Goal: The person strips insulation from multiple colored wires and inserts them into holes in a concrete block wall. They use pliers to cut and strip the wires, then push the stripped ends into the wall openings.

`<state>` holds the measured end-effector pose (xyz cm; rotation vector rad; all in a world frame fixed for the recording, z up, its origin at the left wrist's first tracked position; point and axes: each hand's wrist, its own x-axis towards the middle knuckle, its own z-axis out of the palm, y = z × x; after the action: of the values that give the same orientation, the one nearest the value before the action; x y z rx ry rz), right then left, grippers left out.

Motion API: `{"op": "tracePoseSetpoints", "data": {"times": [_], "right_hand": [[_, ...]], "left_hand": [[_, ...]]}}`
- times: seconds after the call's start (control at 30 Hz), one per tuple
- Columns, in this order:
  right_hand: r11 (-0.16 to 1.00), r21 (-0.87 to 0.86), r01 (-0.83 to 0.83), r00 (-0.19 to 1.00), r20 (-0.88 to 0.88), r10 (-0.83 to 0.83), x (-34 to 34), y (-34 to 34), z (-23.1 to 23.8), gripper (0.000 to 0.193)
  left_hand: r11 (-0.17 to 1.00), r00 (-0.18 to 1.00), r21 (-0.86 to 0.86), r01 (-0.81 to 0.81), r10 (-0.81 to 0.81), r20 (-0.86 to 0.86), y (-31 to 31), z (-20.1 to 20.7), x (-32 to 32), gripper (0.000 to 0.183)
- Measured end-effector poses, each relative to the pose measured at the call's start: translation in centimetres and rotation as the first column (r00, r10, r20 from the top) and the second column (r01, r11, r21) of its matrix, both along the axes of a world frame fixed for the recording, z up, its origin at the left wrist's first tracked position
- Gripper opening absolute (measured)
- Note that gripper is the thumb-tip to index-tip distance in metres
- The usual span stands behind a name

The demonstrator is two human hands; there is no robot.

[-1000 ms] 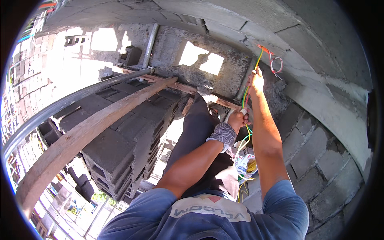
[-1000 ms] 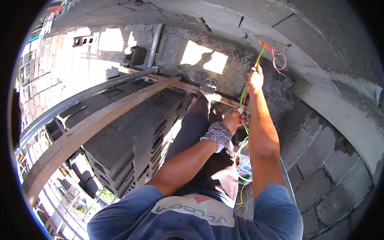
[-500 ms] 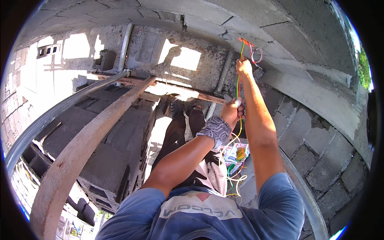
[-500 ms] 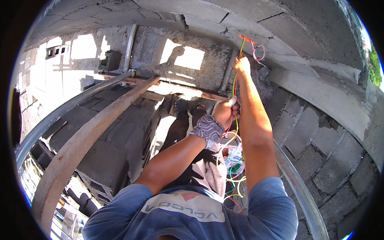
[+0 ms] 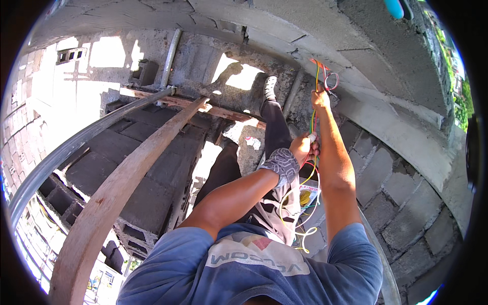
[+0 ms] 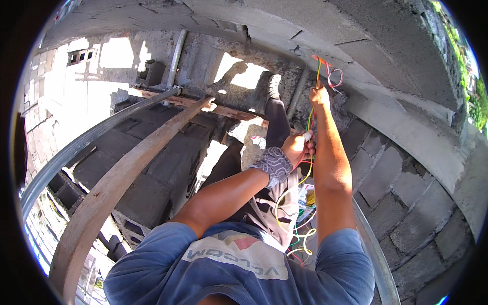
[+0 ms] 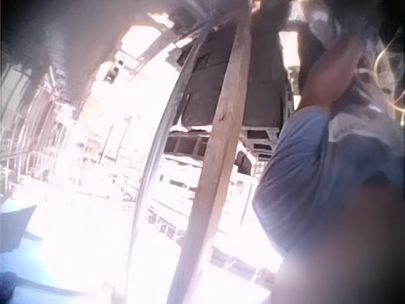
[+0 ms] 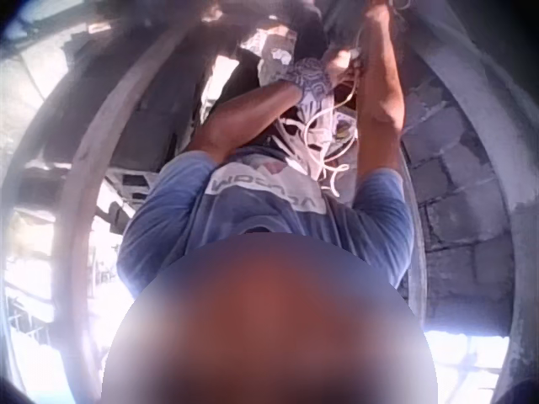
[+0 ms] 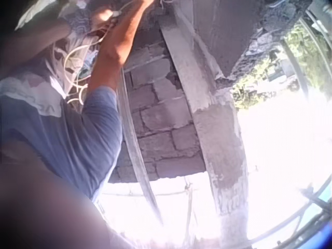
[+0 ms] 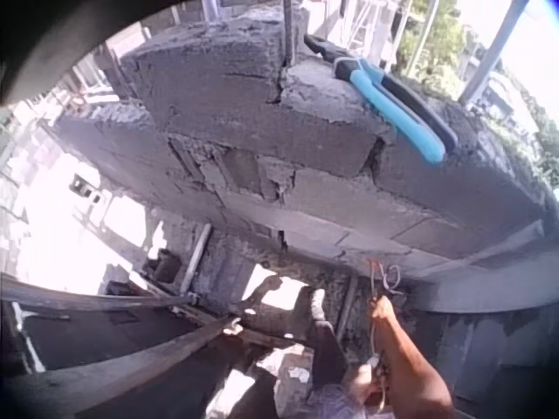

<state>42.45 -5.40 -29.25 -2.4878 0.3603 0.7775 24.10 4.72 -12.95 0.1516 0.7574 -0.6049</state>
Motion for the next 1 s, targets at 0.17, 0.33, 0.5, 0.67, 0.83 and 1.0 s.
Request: {"op": "tracePoseSetpoints", "data": {"times": [0.17, 0.33, 0.5, 0.67, 0.83, 1.0], "right_hand": [[0.999, 0.045, -0.012, 0.984, -0.175, 0.02, 1.5, -0.4, -1.0, 0.039], [0.984, 0.175, 0.02, 0.998, 0.055, -0.03, 2.9, -1.0, -4.8, 0.046], [0.983, 0.174, 0.061, 0.923, 0.366, -0.122, 8.0, 0.6, -8.3, 0.039], [0.844, 0.417, 0.337, 0.936, -0.052, -0.348, 8.8, 1.8, -5.0, 0.033], [0.586, 0.526, 0.616, 0.784, -0.344, -0.516, 5.8, 0.5, -2.4, 0.017], [0.388, 0.536, 0.75, 0.656, -0.523, -0.545, 6.1, 0.9, -1.6, 0.003]], "left_hand": [[0.991, 0.996, 0.122, 0.063, -0.055, -0.064, -0.7, 2.8, 3.0, 0.019], [0.986, 0.992, 0.165, 0.026, -0.004, -0.128, -0.7, 5.5, 6.9, 0.022], [0.989, 0.972, 0.118, -0.091, 0.114, -0.206, -1.5, 5.5, 6.7, 0.021], [0.997, 0.999, 0.065, 0.028, -0.03, 0.025, -1.3, 0.6, 7.3, 0.022], [0.991, 0.99, -0.015, 0.132, -0.132, -0.047, -2.0, -1.6, 4.3, 0.03], [0.99, 0.97, 0.108, 0.091, -0.112, 0.214, -4.0, -2.8, 1.5, 0.025]]}}
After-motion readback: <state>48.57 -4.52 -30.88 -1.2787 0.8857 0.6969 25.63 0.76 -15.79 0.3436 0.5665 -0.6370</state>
